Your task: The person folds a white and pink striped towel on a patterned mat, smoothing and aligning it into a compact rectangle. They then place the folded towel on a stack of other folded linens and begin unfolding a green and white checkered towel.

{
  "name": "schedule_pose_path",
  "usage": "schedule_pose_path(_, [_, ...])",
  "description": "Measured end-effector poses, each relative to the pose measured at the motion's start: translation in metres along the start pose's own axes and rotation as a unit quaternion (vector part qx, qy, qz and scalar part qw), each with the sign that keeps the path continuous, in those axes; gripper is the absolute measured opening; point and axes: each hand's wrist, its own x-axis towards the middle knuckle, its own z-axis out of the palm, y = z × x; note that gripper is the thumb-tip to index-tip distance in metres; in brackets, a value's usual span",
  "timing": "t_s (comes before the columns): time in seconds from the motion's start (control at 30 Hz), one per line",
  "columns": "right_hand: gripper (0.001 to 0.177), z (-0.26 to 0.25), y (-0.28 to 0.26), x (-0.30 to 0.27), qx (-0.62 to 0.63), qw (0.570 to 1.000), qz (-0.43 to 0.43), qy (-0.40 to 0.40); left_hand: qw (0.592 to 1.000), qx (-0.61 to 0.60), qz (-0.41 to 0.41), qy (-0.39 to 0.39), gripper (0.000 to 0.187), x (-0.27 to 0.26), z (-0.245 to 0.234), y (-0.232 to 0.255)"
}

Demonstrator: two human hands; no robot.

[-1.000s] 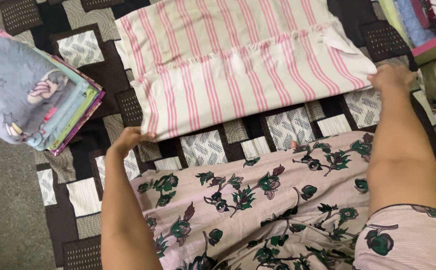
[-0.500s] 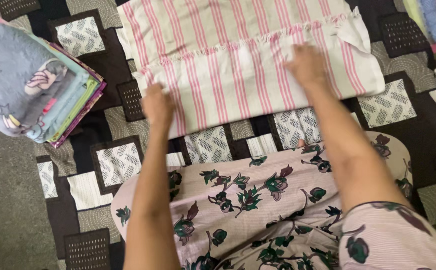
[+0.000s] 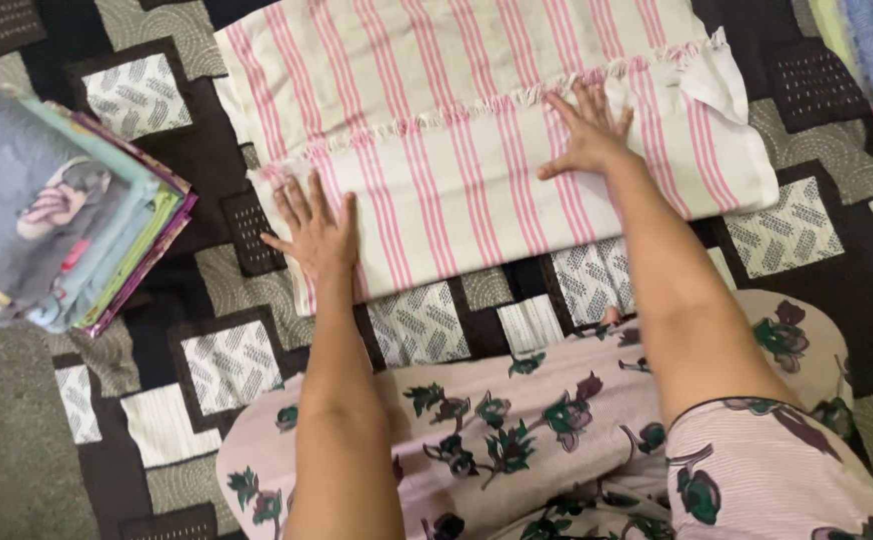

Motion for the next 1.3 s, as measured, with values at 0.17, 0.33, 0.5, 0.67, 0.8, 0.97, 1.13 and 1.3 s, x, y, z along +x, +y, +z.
schedule_pose_path(0.17, [0.128,0.021,0.007,-0.016,-0.002,0.982,-0.071,0.173,0.998,-0.017,-0.011,0.063,0.067,0.013,0.029,-0.005])
schedule_pose_path(0.33, [0.114,0.042,0.016,-0.004,0.038,0.967,-0.057,0.244,0.992,-0.029,-0.005,0.122,0.062,0.015,0.044,-0.013])
schedule_pose_path(0.5, [0.094,0.035,0.01,-0.007,0.031,0.965,-0.054,0.256,0.992,-0.031,-0.008,0.12,0.061,0.02,0.045,-0.012])
schedule_pose_path(0.67, [0.089,0.038,0.01,-0.008,0.021,0.962,-0.064,0.265,0.989,-0.034,0.002,0.141,0.061,0.02,0.053,-0.015])
schedule_pose_path(0.8, [0.086,0.039,0.019,-0.005,0.004,0.957,-0.104,0.271,0.988,-0.05,-0.009,0.143,0.059,0.018,0.054,-0.017])
schedule_pose_path(0.97, [0.072,0.003,0.07,0.019,-0.025,0.969,-0.078,0.234,0.98,-0.062,0.02,0.19,0.057,0.021,0.055,-0.017])
schedule_pose_path(1.13, [0.047,-0.035,0.145,0.08,0.058,0.955,0.101,0.271,0.978,-0.073,0.013,0.196,0.056,0.02,0.059,-0.021])
schedule_pose_path(1.3, [0.045,-0.046,0.185,0.129,0.088,0.914,0.187,0.349,0.977,-0.073,0.018,0.201,0.056,0.021,0.06,-0.017])
